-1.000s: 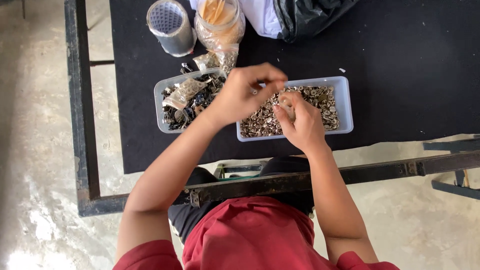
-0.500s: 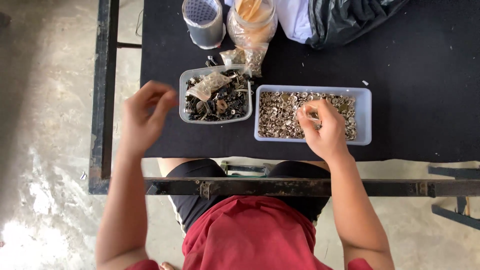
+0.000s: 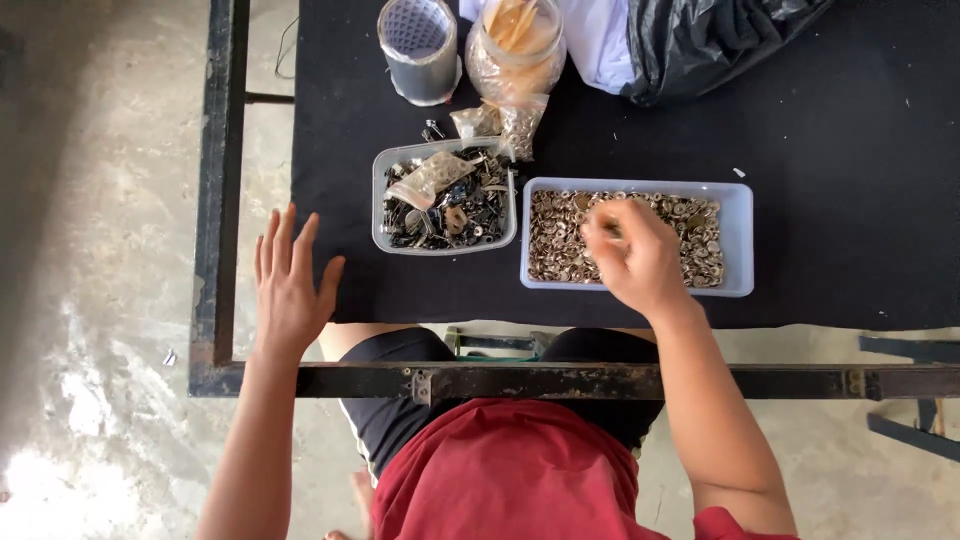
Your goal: Sorting and packaging small metal eyelets into a plastic bag
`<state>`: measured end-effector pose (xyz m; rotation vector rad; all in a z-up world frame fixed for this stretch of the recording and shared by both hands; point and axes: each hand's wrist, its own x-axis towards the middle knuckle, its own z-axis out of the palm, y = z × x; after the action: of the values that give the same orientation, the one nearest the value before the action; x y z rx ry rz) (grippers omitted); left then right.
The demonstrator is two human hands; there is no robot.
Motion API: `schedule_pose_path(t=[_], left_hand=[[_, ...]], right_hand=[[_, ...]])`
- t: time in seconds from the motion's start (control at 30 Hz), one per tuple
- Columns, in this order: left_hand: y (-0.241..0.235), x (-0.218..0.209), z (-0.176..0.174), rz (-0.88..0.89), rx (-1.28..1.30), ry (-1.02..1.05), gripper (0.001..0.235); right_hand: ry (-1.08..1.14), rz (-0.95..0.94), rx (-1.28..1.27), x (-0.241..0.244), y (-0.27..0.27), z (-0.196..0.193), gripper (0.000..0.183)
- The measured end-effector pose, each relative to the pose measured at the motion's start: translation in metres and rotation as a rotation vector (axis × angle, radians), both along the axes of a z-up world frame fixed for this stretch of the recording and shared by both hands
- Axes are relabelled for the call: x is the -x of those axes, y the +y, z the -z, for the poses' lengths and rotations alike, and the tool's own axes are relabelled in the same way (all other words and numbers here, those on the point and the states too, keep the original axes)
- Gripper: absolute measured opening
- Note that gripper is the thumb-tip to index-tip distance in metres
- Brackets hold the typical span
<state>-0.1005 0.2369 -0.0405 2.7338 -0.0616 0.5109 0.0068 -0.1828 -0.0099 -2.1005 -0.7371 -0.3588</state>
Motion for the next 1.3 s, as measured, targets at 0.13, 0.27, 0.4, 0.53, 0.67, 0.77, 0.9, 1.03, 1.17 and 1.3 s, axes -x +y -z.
schedule_pose_path(t=[0.13,0.27,0.4,0.53,0.67,0.77,0.9,1.03,1.17,1.3], left_hand=[[-0.016,-0.028,0.000,0.101,-0.046,-0.184,0.056],[-0.068,-0.054,-0.023,0.280,0.200,-0.373,0.039],[-0.136,-0.085,-0.034,0.586,0.327,-0.406,0.031],[-0.202,-0.112,-0.054,0.779,0.269,-0.250,0.021],[-0.246,-0.126,-0.021,0.808,0.075,-0.043,0.041],[-0.263,-0.128,-0.014,0.786,0.041,0.073,0.051],[-0.260,-0.127,-0.021,0.839,0.184,0.083,0.037],[-0.256,-0.123,-0.024,0.845,0.223,0.081,0.024],[-0.255,-0.121,-0.018,0.827,0.244,0.015,0.017],[-0.258,-0.123,0.001,0.777,0.203,-0.110,0.015]], right_hand=[[0.039,0.082,0.067,0.003,-0.037,0.010,0.021],[0.097,0.197,0.230,0.016,-0.062,0.004,0.030],[0.050,0.320,0.148,0.017,-0.075,0.028,0.034],[-0.007,0.369,0.173,0.017,-0.053,0.001,0.045],[0.071,0.178,0.177,0.017,-0.044,-0.029,0.056],[0.124,0.161,0.254,0.017,-0.043,-0.033,0.057],[0.179,0.157,0.261,0.012,-0.049,-0.023,0.052],[0.210,0.165,0.253,0.012,-0.050,-0.023,0.042],[0.181,0.211,0.240,0.010,-0.052,-0.016,0.035],[0.172,0.210,0.200,0.011,-0.056,-0.015,0.029]])
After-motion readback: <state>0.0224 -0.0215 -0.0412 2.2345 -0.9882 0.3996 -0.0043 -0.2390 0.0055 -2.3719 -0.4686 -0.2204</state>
